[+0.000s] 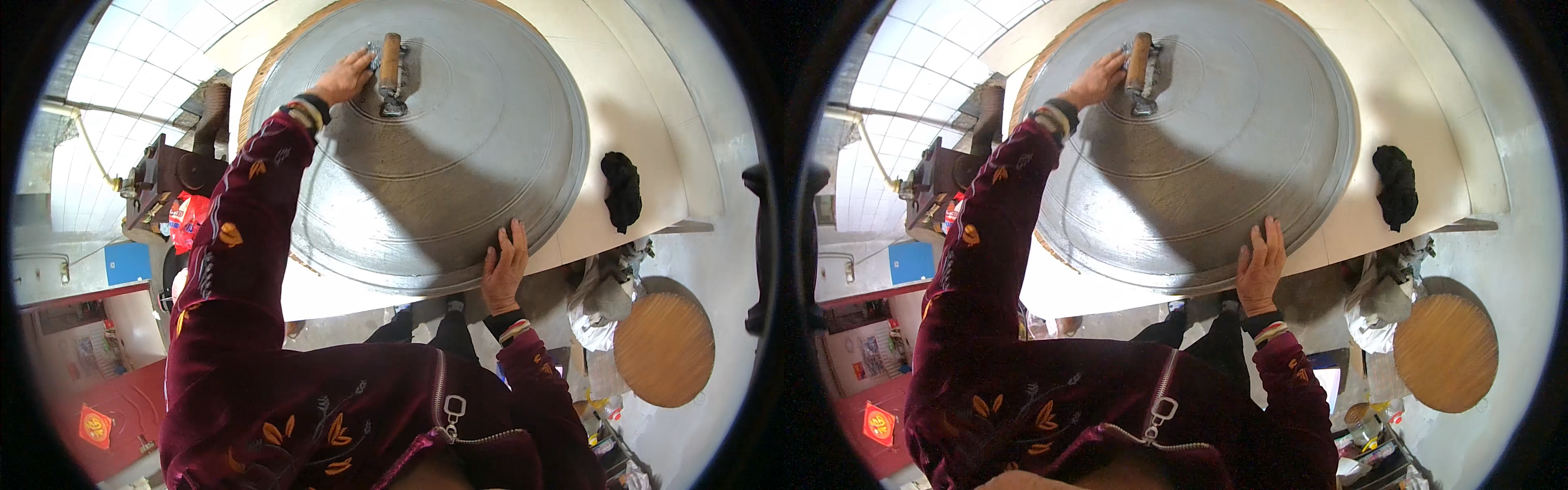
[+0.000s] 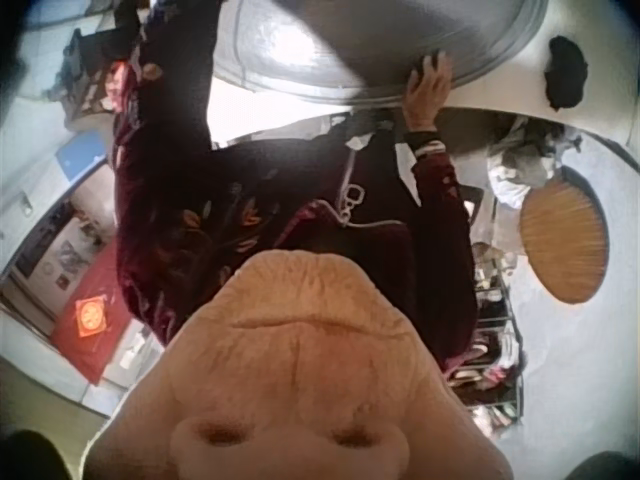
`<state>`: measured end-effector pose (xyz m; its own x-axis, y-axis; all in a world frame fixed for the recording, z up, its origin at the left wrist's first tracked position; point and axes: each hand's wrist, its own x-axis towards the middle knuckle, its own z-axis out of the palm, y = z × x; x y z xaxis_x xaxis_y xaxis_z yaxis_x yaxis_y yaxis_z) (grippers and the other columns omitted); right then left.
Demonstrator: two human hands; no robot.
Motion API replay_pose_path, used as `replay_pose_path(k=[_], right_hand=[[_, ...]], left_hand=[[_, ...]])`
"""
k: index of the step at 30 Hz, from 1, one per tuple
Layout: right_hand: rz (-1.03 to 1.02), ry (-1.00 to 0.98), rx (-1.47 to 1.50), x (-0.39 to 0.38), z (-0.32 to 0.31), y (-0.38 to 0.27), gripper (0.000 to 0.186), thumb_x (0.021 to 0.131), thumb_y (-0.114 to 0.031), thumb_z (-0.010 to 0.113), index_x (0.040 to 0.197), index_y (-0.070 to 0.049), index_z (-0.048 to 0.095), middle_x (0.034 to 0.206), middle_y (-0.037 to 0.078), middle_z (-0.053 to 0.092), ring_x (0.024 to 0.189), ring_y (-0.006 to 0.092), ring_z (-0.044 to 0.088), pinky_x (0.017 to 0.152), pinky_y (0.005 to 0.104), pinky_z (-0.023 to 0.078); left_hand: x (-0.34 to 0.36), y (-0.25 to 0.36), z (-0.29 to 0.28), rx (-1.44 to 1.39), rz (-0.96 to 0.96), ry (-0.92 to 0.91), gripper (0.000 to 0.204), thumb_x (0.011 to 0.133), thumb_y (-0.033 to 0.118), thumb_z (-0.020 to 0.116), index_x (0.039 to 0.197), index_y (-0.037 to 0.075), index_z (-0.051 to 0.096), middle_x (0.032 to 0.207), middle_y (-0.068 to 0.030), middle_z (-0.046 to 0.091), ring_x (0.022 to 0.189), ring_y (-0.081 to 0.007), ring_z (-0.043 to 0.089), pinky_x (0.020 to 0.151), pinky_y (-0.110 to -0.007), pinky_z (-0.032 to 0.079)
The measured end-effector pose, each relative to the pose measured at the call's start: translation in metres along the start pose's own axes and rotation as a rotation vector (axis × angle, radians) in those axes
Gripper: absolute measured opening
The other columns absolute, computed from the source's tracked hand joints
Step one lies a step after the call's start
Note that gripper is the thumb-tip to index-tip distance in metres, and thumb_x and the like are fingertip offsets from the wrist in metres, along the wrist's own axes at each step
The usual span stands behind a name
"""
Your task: The person scrubs the underside of a large metal lid with a steel wool pad, moving in circular and back-and-forth motions across the surface. The person uses both hands to hold and maneuver the pad while cleaning the lid.
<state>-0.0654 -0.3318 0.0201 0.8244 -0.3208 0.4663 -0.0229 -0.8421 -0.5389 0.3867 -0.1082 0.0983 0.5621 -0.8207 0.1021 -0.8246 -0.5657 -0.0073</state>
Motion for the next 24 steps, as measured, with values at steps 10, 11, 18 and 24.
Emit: replay_pose_path(k=[10,11,18,24], right_hand=[[0.004,0.010,-0.002,0.001,0.001,0.000,0.044,0.091,-0.006,0.058,0.133,-0.007,0.046,0.148,0.019,0.040,0.138,0.0401,0.038,0.112,0.0482,0.032],[0.004,0.013,-0.005,0.000,0.001,0.000,0.044,0.091,-0.006,0.058,0.133,-0.008,0.046,0.148,0.019,0.040,0.138,0.0399,0.038,0.112,0.0482,0.032],[0.003,0.016,-0.022,0.000,0.000,0.002,0.044,0.091,-0.006,0.057,0.134,-0.009,0.046,0.148,0.017,0.040,0.138,0.0387,0.038,0.111,0.0479,0.032],[0.002,0.029,0.006,-0.001,0.000,0.001,0.042,0.092,-0.005,0.056,0.133,-0.008,0.047,0.148,0.018,0.041,0.137,0.0396,0.040,0.112,0.0475,0.033]], left_hand=[[-0.042,0.037,-0.023,-0.171,0.321,-0.026,0.046,0.097,0.017,0.052,0.140,0.002,0.045,0.149,-0.0191,0.040,0.137,-0.0379,0.039,0.114,-0.044,0.033],[-0.032,0.037,-0.023,-0.205,0.322,-0.049,0.045,0.096,0.016,0.052,0.140,0.005,0.046,0.151,-0.0176,0.039,0.138,-0.0376,0.038,0.114,-0.044,0.033],[0.017,0.042,-0.012,-0.170,0.214,0.009,0.046,0.098,0.024,0.051,0.143,0.014,0.047,0.151,-0.0129,0.040,0.136,-0.0352,0.041,0.114,-0.043,0.033],[-0.054,0.045,-0.031,-0.107,0.212,-0.076,0.041,0.096,0.017,0.055,0.136,0.009,0.053,0.145,-0.0131,0.046,0.133,-0.0335,0.044,0.110,-0.040,0.039]])
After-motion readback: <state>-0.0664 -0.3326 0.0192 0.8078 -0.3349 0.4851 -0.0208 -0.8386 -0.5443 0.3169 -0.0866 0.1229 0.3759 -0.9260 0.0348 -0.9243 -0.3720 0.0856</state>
